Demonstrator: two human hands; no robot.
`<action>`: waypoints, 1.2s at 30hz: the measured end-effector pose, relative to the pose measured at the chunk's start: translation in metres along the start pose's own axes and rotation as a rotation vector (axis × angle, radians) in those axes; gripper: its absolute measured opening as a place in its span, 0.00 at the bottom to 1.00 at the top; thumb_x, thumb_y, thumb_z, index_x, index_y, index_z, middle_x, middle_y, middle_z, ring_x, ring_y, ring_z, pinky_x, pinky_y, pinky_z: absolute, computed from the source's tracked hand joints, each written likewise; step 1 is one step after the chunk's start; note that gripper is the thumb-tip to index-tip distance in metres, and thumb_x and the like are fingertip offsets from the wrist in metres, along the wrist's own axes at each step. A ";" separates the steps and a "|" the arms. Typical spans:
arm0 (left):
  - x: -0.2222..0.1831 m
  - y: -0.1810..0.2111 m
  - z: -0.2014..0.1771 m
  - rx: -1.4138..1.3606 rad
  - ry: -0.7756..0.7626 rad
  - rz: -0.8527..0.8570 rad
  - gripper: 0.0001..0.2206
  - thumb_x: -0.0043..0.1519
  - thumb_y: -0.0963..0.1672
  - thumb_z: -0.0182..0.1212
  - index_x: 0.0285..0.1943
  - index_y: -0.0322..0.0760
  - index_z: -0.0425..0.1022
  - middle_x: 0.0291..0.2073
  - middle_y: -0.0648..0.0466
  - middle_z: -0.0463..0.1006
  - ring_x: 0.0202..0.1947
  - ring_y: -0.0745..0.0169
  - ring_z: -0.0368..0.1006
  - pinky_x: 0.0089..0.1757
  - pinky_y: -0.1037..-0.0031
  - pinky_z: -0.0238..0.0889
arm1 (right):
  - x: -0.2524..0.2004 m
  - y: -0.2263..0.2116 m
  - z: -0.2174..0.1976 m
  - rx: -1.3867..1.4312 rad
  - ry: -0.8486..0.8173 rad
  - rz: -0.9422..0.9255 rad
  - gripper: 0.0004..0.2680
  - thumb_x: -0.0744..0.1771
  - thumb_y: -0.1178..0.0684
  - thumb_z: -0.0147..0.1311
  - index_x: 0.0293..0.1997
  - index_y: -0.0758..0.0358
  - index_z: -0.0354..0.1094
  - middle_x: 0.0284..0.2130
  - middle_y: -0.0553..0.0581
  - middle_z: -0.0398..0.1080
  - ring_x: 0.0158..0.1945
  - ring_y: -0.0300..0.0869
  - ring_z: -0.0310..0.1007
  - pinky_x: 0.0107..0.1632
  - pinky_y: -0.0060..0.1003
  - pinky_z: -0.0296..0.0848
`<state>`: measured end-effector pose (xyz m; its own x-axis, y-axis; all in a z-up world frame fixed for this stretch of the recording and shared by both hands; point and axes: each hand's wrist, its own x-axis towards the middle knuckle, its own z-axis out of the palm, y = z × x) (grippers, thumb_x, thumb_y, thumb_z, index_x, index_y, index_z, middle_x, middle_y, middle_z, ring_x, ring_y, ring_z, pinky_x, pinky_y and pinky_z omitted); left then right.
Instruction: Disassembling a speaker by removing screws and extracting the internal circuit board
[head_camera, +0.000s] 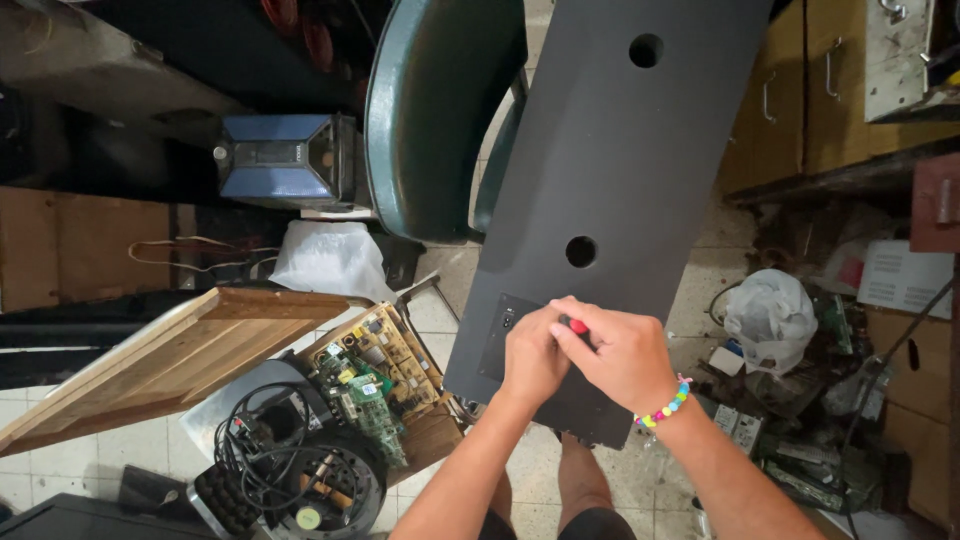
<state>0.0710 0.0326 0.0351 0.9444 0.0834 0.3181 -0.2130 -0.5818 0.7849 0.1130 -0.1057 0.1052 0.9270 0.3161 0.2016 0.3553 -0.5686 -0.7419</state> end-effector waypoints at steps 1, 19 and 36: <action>-0.013 -0.014 0.009 -0.001 -0.003 -0.001 0.04 0.63 0.39 0.68 0.45 0.40 0.83 0.32 0.47 0.84 0.37 0.39 0.83 0.41 0.55 0.76 | -0.001 0.000 0.000 0.000 0.000 0.004 0.08 0.67 0.52 0.66 0.49 0.49 0.85 0.07 0.50 0.55 0.14 0.45 0.67 0.24 0.39 0.69; -0.047 -0.057 0.037 0.093 -0.006 -0.034 0.06 0.62 0.41 0.67 0.40 0.52 0.78 0.25 0.59 0.79 0.30 0.54 0.80 0.37 0.68 0.74 | -0.002 0.011 0.005 0.137 -0.009 -0.024 0.13 0.64 0.53 0.70 0.53 0.50 0.84 0.09 0.47 0.51 0.13 0.39 0.58 0.24 0.31 0.66; -0.049 -0.058 0.044 0.162 0.055 -0.043 0.06 0.60 0.43 0.70 0.43 0.50 0.79 0.27 0.58 0.80 0.32 0.53 0.81 0.39 0.64 0.74 | -0.004 0.004 0.007 0.076 0.038 -0.006 0.08 0.66 0.55 0.67 0.48 0.50 0.86 0.06 0.48 0.55 0.13 0.40 0.64 0.24 0.33 0.69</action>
<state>0.0485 0.0265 -0.0492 0.9358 0.1521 0.3181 -0.1257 -0.6990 0.7040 0.1095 -0.1044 0.0971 0.9293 0.2895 0.2293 0.3520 -0.5071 -0.7867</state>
